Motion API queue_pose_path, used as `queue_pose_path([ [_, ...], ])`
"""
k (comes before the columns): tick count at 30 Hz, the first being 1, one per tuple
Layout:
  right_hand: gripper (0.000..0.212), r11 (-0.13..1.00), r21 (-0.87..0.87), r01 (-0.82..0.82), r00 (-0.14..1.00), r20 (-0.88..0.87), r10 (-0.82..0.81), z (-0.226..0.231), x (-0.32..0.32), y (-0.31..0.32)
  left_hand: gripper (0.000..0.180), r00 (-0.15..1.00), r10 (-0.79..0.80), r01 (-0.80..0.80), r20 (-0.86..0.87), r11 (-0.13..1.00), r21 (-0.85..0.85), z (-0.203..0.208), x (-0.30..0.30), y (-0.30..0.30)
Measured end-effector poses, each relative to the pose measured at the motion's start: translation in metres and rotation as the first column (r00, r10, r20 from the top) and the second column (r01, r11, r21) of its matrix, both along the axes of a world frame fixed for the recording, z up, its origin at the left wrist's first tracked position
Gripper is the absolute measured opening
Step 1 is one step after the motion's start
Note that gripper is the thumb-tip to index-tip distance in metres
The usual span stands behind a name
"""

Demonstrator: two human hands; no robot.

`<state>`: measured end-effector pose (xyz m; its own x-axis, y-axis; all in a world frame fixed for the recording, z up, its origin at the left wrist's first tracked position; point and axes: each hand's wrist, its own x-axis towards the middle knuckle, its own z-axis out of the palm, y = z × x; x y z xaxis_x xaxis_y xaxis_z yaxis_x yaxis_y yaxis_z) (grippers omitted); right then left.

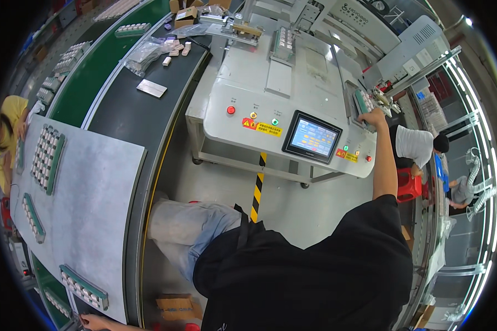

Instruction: Assembling electronic components by organizing and placing them into specialized trays on a production line conveyor belt.

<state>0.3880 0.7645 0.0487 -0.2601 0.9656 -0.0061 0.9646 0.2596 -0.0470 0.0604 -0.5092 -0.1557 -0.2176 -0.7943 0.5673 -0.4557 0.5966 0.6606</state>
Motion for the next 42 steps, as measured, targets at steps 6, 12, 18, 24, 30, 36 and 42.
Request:
queue_pose_path([
  [6,0.098,0.995,-0.024,0.100,0.992,0.078,-0.098,-0.002,0.021,0.019,0.034,0.972,-0.171,0.167,-0.161,0.985,-0.033,0.020,0.002,0.062],
  [12,0.098,0.970,0.152,0.189,0.980,-0.086,-0.177,-0.030,0.010,-0.019,0.035,0.961,-0.212,0.198,-0.175,0.976,-0.092,0.019,0.008,0.053],
  [18,0.109,0.722,0.464,0.513,0.810,-0.540,-0.229,-0.063,-0.013,-0.070,0.035,0.966,-0.203,0.189,-0.159,0.977,-0.098,0.018,0.004,0.061],
  [24,0.120,0.629,0.464,0.624,0.682,-0.716,-0.149,-0.083,-0.026,-0.035,0.035,0.950,-0.233,0.215,-0.207,0.971,-0.105,0.013,0.008,0.046],
  [30,0.124,0.606,0.448,0.658,0.680,-0.698,-0.223,-0.073,-0.040,-0.026,0.035,0.971,-0.201,0.184,-0.127,0.974,-0.133,0.009,0.004,0.045],
  [36,0.122,0.676,0.326,0.661,0.643,-0.710,-0.287,-0.078,-0.051,-0.048,0.032,0.999,-0.019,0.022,0.040,0.997,-0.072,0.010,0.011,-0.008],
  [42,0.066,0.747,0.295,0.596,0.521,-0.850,-0.080,-0.134,0.050,-0.068,0.033,0.966,-0.182,0.179,-0.183,0.983,-0.037,0.012,0.006,0.050],
])
